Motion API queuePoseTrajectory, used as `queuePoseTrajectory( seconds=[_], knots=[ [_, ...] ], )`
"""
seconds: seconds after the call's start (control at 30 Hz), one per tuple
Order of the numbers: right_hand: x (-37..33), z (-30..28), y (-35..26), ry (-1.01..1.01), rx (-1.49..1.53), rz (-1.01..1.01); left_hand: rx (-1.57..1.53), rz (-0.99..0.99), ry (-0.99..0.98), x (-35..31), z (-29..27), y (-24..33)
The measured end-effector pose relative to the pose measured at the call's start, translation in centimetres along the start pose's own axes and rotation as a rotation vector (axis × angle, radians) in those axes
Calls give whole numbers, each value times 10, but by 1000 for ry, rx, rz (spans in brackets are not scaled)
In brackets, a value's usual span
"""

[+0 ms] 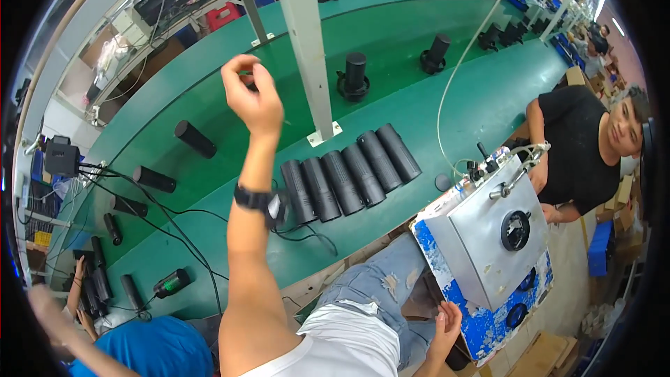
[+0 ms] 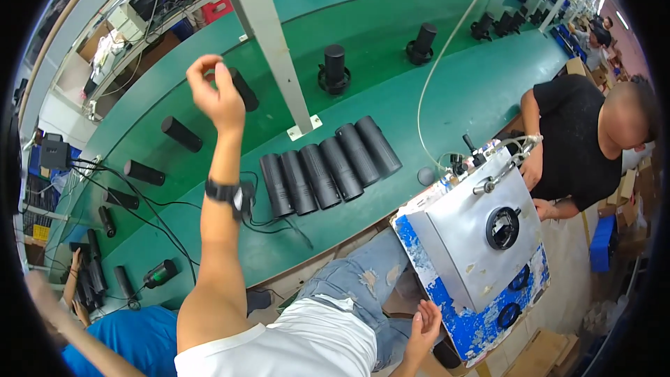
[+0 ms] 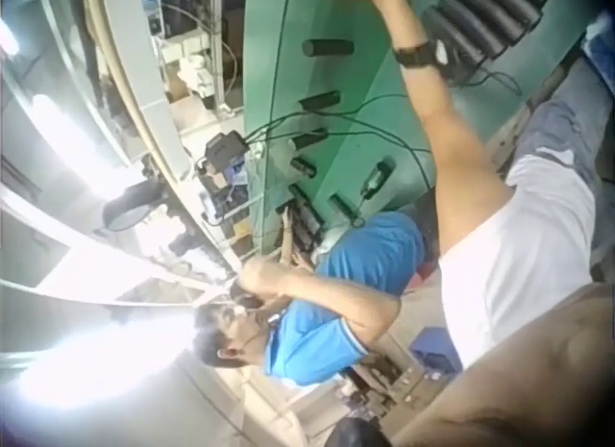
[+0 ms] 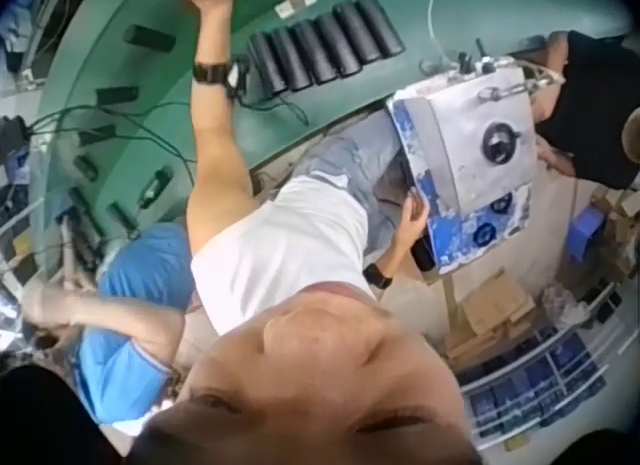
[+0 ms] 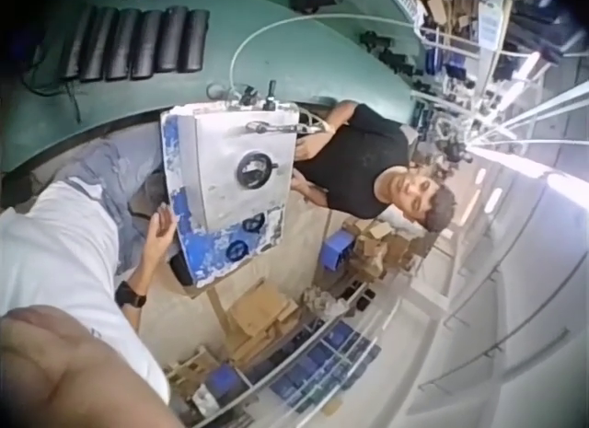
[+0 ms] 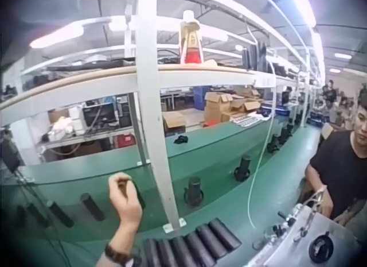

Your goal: The person picks up a microphone and a shock mount, fits the microphone into the mount, and then places it on the table. They then pick up another microphone, insert it into a testing machine, and remove it.

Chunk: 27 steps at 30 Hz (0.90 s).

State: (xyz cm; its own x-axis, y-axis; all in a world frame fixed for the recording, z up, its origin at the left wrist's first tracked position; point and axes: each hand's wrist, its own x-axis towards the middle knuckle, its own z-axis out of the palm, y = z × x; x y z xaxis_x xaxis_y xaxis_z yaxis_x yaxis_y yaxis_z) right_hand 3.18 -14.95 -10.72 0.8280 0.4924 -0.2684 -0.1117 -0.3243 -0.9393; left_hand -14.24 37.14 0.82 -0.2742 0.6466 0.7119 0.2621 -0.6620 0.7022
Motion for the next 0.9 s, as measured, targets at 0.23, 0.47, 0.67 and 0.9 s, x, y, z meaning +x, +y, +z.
queuePoseTrajectory(
  seconds=[0.23,0.47,0.67,0.9],
  knots=[
    [19,-23,-17,-11,-87,-146,939,-210,-540,1,-18,-184],
    [7,-28,-27,-15,-113,-195,597,338,-192,-15,-58,-73],
    [27,22,-83,-234,92,-399,-466,-33,-683,-79,-72,66],
    [65,111,-105,-1151,754,41,-1186,-541,-1508,-191,-2,147]
  ],
)
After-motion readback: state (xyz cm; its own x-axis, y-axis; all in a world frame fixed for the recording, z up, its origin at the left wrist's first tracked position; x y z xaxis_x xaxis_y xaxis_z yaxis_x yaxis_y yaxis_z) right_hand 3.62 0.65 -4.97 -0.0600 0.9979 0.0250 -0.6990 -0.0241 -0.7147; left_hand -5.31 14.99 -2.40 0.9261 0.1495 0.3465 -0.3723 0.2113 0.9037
